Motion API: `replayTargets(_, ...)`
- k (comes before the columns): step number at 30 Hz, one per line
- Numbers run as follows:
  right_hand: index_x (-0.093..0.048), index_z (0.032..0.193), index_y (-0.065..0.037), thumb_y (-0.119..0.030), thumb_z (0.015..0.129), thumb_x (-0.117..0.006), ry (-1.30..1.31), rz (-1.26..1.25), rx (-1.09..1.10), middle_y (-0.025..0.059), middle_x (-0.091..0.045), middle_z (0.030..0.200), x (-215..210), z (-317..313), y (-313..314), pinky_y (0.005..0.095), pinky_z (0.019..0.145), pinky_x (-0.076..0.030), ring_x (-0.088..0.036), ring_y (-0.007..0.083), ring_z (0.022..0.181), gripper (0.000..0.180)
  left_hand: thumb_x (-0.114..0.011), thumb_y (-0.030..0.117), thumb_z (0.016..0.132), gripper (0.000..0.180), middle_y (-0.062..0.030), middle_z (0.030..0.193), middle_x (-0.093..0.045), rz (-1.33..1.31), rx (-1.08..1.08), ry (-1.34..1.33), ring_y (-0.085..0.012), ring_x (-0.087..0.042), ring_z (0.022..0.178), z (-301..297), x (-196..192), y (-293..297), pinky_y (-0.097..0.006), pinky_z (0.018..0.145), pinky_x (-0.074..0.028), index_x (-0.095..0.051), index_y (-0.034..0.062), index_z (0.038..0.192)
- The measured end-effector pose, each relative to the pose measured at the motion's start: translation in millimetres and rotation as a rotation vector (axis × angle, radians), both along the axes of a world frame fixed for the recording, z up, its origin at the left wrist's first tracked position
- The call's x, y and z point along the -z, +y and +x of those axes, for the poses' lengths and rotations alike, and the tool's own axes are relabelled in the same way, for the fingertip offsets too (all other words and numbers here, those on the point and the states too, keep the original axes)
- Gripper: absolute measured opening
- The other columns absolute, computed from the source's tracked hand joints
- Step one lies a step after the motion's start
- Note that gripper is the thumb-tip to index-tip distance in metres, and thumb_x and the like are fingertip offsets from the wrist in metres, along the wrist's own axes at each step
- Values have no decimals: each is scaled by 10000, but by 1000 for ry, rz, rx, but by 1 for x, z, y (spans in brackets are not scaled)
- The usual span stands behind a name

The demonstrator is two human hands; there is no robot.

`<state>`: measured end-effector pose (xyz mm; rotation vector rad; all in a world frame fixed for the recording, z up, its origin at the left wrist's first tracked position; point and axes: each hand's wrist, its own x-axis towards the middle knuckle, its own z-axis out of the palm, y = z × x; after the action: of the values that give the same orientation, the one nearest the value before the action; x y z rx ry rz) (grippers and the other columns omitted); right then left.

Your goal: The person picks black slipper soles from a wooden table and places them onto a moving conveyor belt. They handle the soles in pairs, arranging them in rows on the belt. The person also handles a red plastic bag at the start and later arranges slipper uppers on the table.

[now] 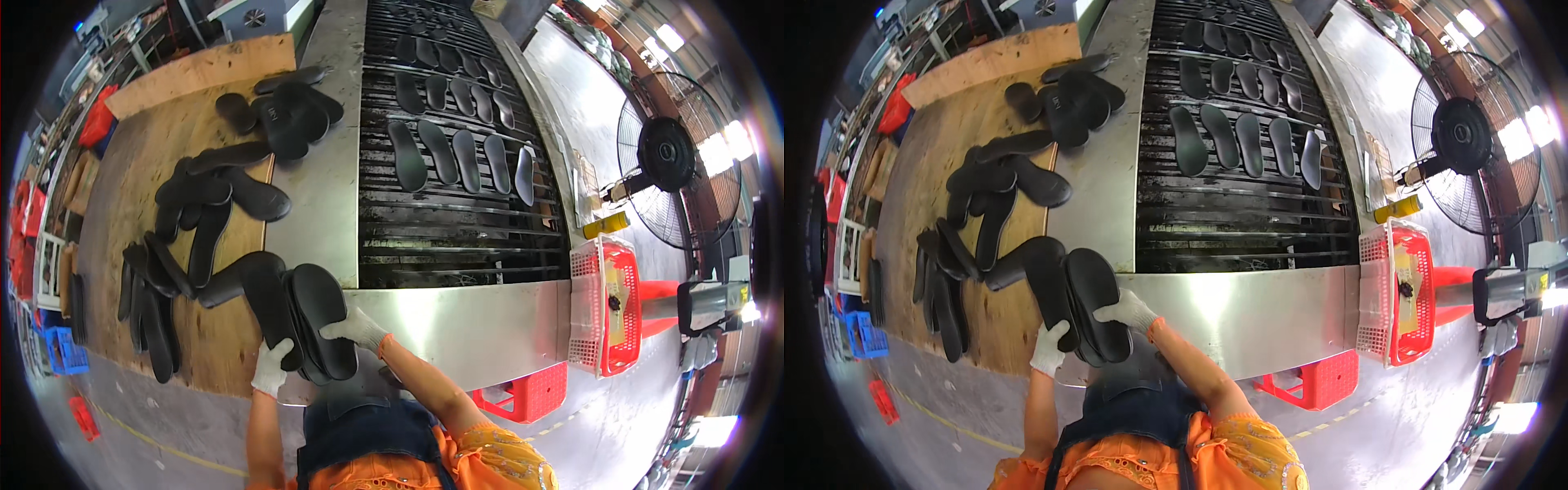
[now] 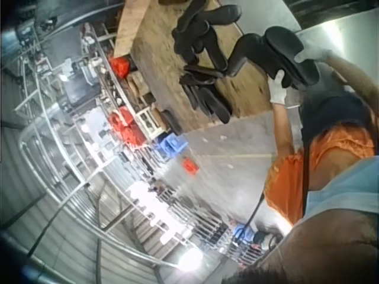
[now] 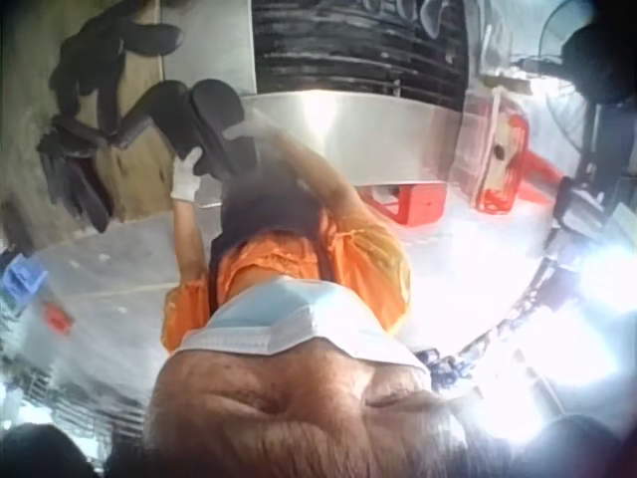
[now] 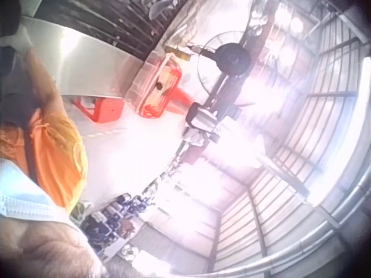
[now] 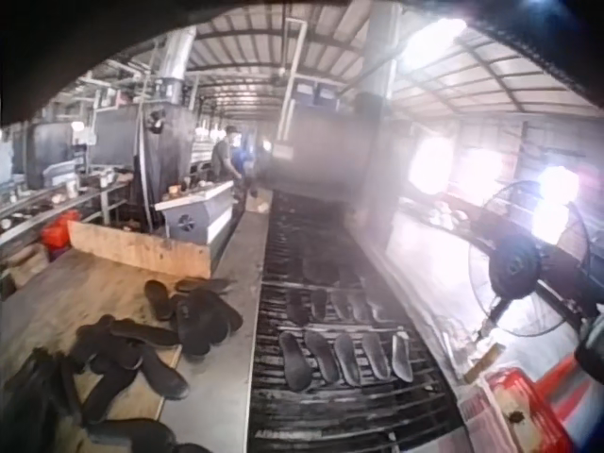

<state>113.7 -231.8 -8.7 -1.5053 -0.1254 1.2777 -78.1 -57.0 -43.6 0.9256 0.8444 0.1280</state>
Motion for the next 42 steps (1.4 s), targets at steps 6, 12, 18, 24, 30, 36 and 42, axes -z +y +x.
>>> replayTargets(6, -639, 1235, 46, -70, 730, -825, 174, 89, 21, 98, -710, 1042, 21, 9, -45, 341, 861, -566, -675, 185, 939, 550, -695, 56, 826, 482, -71, 1143, -658, 57, -11, -35, -222, -662, 1017, 17, -41, -47, -375, 926, -549, -597, 1, 1294)
replayTargets(12, -638, 1253, 36, -65, 750, -785, 148, 117, 94, 83, -707, 1068, 1, 40, -111, 341, 926, -527, -654, 186, 982, 533, -724, 58, 821, 521, -68, 1148, -655, -18, 65, 15, -223, -659, 1023, 49, -32, -88, -381, 906, -563, -579, 13, 1319)
replayTargets(18, -574, 1350, 36, -81, 722, -846, 226, 313, 340, 94, -679, 1243, 55, 99, -205, 355, 1024, -490, -645, 204, 1103, 694, -709, 21, 838, 537, -90, 1218, -646, -64, 208, -7, -226, -645, 1078, 145, -20, -134, -387, 954, -545, -550, 4, 1350)
replayTargets(24, -569, 1329, 50, -70, 722, -844, 120, 331, 560, 126, -679, 1201, 39, 196, -269, 404, 944, -551, -671, 249, 1047, 677, -705, -19, 836, 544, -105, 1211, -656, -81, 270, -116, -218, -636, 1099, 262, 5, -185, -393, 973, -525, -535, -8, 1351)
replayTargets(30, -640, 1208, 48, 28, 794, -704, -70, 38, 658, 116, -715, 1024, 44, 284, -317, 354, 785, -579, -691, 208, 846, 419, -730, 13, 819, 511, -103, 1179, -670, 31, 331, -66, -215, -652, 1051, 357, 32, -228, -384, 952, -526, -560, -10, 1300)
replayTargets(36, -661, 1155, 36, 29, 796, -672, -281, -57, 672, 85, -716, 980, 44, 314, -339, 307, 793, -536, -665, 166, 847, 359, -730, 14, 813, 523, -123, 1173, -670, 65, 285, 30, -234, -659, 1040, 372, 39, -231, -396, 924, -548, -554, -11, 1306)
replayTargets(42, -660, 1117, 24, 33, 825, -661, -326, -102, 845, 65, -707, 954, 74, 338, -375, 316, 777, -536, -653, 154, 823, 292, -721, 29, 806, 529, -120, 1182, -666, 115, 231, 31, -227, -646, 1050, 362, 48, -222, -377, 953, -521, -554, -14, 1307)
